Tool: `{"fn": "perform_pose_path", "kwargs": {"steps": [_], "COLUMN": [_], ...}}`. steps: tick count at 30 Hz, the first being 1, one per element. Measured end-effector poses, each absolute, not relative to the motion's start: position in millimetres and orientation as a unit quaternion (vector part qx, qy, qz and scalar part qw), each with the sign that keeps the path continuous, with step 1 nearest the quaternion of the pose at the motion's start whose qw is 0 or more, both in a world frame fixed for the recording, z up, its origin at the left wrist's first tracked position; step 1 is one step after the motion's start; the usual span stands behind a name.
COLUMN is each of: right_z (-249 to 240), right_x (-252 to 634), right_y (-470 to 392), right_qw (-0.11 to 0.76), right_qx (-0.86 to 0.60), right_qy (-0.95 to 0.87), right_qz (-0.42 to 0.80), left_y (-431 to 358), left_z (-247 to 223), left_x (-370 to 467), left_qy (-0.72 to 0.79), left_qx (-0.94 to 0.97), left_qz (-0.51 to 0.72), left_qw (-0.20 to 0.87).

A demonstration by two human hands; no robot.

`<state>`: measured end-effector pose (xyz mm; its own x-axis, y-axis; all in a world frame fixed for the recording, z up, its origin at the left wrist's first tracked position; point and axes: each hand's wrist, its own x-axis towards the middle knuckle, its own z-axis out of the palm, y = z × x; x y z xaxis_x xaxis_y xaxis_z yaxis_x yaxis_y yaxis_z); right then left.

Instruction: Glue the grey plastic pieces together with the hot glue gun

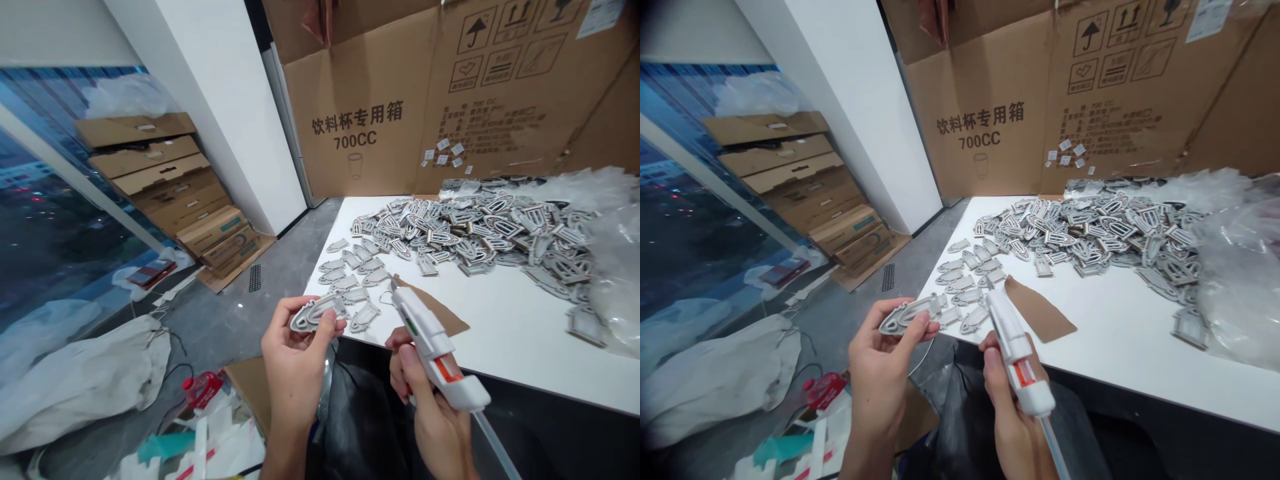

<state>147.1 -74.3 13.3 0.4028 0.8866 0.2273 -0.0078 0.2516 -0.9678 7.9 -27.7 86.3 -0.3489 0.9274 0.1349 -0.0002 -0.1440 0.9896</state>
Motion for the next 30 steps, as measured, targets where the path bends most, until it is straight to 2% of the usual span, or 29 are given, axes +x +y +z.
{"fn": "perform_pose_path", "kwargs": {"steps": [3,6,8,11,12,13,14,16,18,19,26,30], "right_z": [13,18,22,25,26,26,26,26,26,25,8,-4], "right_x": [148,151,156,167,170,172,173,172,167,165,151,154], "right_y": [-70,-64,-59,-54,-54,-53,-53,-54,-55,-56,-59,-53], "right_qw": [0.732,0.822,0.853,0.868,0.868,0.866,0.864,0.857,0.849,0.846,0.821,0.825], "right_qx": [-0.477,-0.448,-0.441,-0.437,-0.434,-0.432,-0.429,-0.421,-0.411,-0.406,-0.395,-0.399], "right_qy": [-0.307,-0.203,-0.172,-0.156,-0.154,-0.152,-0.152,-0.156,-0.167,-0.172,-0.217,-0.206], "right_qz": [0.378,0.288,0.220,0.179,0.185,0.199,0.218,0.254,0.287,0.299,0.351,0.344], "left_y": [-28,-27,-26,-21,-19,-15,-10,5,29,45,171,196], "left_z": [87,84,82,81,81,82,83,85,86,86,75,61], "left_x": [7,2,-5,-23,-29,-35,-39,-46,-48,-47,-26,6], "left_qy": [0.532,0.544,0.577,0.589,0.577,0.569,0.563,0.551,0.533,0.531,0.600,0.598], "left_qx": [0.424,0.435,0.449,0.468,0.492,0.531,0.574,0.628,0.624,0.615,0.625,0.677], "left_qz": [0.617,0.617,0.639,0.653,0.634,0.606,0.579,0.549,0.558,0.563,0.456,0.383], "left_qw": [0.395,0.365,0.238,-0.086,-0.152,-0.166,-0.134,0.003,0.122,0.148,0.203,0.194]}}
